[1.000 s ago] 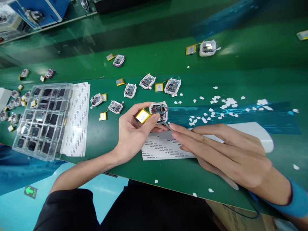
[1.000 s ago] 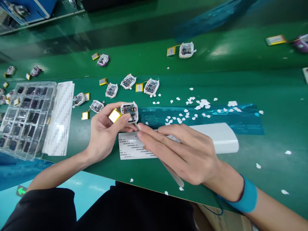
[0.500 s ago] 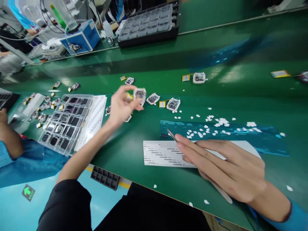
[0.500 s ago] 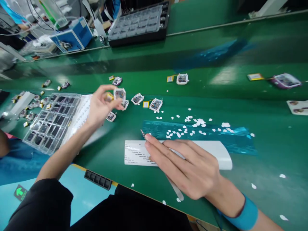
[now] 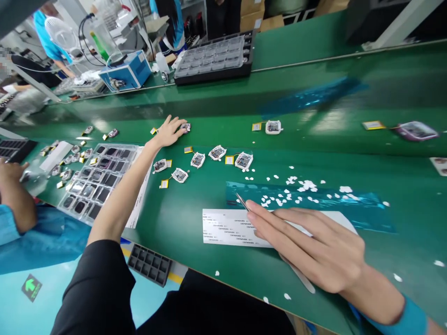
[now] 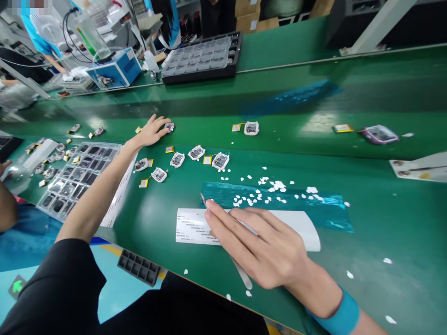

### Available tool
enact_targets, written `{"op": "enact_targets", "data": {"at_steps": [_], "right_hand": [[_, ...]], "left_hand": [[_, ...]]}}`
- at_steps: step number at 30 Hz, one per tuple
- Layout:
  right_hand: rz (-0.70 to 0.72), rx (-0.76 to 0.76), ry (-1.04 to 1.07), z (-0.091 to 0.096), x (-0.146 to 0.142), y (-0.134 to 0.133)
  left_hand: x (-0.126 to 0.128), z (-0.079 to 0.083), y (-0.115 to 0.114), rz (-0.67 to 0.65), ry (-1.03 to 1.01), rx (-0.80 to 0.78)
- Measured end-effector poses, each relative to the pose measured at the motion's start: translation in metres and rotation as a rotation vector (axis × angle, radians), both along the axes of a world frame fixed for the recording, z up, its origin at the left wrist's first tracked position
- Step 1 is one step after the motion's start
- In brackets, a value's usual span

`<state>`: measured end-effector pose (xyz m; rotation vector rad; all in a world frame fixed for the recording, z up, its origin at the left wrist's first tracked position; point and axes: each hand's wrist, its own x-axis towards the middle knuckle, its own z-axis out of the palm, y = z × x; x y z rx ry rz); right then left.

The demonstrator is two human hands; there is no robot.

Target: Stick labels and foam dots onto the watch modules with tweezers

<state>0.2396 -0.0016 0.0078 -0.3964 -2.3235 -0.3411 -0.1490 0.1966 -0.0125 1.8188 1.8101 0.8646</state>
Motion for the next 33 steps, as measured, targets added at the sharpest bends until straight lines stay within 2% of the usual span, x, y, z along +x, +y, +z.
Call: {"op": "enact_targets", "data": {"at_steps": [3,5,7,9,11,13,15,17,21,24,27,33], "right_hand": [[-0.012,-0.017,0.019,0.002,-0.001,-0.001],[-0.017,-0.033,0.033,0.002,-0.002,-0.002],[-0.017,-0.058,0.043,0.001,-0.003,-0.002],[-0.01,-0.115,0.073,-0.001,-0.002,-0.002],[-0.031,-0.2,0.151,-0.005,-0.001,-0.001],[-0.119,-0.251,0.195,-0.01,0.001,-0.002],[-0.229,-0.249,0.202,-0.014,0.001,-0.003],[-0.279,-0.229,0.171,-0.014,-0.001,-0.005],[-0.265,-0.24,0.101,-0.01,-0.007,-0.006],[-0.265,-0.309,0.105,-0.009,-0.008,-0.004],[-0.255,-0.378,0.082,-0.012,-0.007,-0.003],[-0.23,-0.42,0.099,-0.014,-0.009,-0.008]], "left_hand": [[0.0,0.004,-0.002,0.016,0.007,0.028],[0.01,0.008,-0.013,0.051,0.015,0.057],[0.035,0.011,-0.038,0.051,-0.048,0.108],[0.071,0.016,-0.074,-0.016,-0.294,0.164],[0.11,0.022,-0.116,-0.132,-0.594,0.094],[0.143,0.027,-0.156,-0.255,-0.774,-0.067],[0.165,0.03,-0.185,-0.346,-0.871,-0.23],[0.175,0.028,-0.204,-0.396,-0.929,-0.325],[0.179,0.017,-0.218,-0.394,-1.002,-0.385],[0.179,0.011,-0.22,-0.391,-1.013,-0.389],[0.179,0.01,-0.22,-0.387,-1.012,-0.358],[0.178,0.012,-0.222,-0.282,-0.988,-0.32]]}}
